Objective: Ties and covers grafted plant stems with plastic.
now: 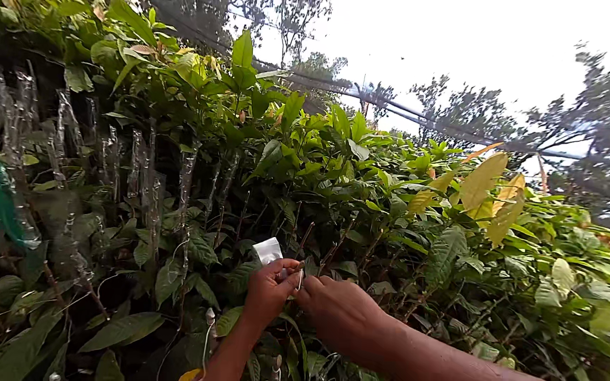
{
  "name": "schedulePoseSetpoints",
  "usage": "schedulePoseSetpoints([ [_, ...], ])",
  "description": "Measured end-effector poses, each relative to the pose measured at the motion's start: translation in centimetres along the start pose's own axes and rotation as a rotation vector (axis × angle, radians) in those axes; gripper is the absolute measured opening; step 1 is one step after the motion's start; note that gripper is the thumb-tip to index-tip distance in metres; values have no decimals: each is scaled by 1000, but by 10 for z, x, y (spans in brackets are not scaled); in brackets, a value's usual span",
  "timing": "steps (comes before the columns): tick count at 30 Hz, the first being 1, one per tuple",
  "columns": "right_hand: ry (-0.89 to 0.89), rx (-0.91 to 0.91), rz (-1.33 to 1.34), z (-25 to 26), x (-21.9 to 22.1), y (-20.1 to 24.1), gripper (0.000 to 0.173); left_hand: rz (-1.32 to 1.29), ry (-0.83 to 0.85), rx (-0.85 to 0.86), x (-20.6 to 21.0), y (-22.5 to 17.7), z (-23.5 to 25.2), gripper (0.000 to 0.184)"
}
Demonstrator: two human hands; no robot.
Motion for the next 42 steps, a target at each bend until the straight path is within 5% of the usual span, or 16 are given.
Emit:
schedulePoseSetpoints([
  [3, -124, -51, 77, 26, -28, -17, 20, -73, 57, -44, 16, 1, -8, 12],
  [6, -179, -58, 267, 49, 8, -63, 27, -96, -32, -51, 1, 1, -7, 13],
  [9, -170, -273, 260, -3, 42, 9, 10, -129, -118, -60, -14, 0, -2, 12],
  [11, 29, -313, 137, -25, 36, 51, 10, -136, -97, -75, -5, -1, -4, 12],
  [13, 166, -234, 112, -20, 6, 49, 17, -73, -46, -50, 6, -2, -8, 14],
  [15, -59, -183, 180, 2, -29, 16, 17, -26, -4, 4, 11, -2, -12, 19],
  [17, -251, -38, 400, 30, -32, -30, 19, -66, 34, 44, 14, -2, -13, 25],
  [20, 55, 213, 1074, 48, 18, -70, 18, -145, 9, 90, 6, 3, -11, 43],
  [23, 296, 232, 1475, 41, 52, -66, 18, -132, -21, 137, -1, 7, -12, 20],
  [27, 135, 175, 1260, 31, 48, -59, 21, -101, -82, 127, 1, 4, -13, 13],
  [31, -199, 370, 1121, 29, 42, -63, 15, -194, -29, 8, 5, 4, -10, 11],
  [36, -756, -68, 397, 12, 35, -41, 15, -252, -3, -44, -2, 6, -7, 8],
  [38, -698, -57, 396, 10, 34, -49, 19, -256, 58, -33, -2, 5, -7, 14],
  [42, -308, 13, 714, 0, 43, -52, 19, -184, 32, -46, -8, 4, -3, 21],
])
Point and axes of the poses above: each hand's wrist, its own z-axis towards the middle knuckle, its own x-axis out of the palm, y = z × x, the point moved 6 cm from there along z, towards the middle knuckle, and after that the axes turned 11 degrees about x, right-handed, at the moved point
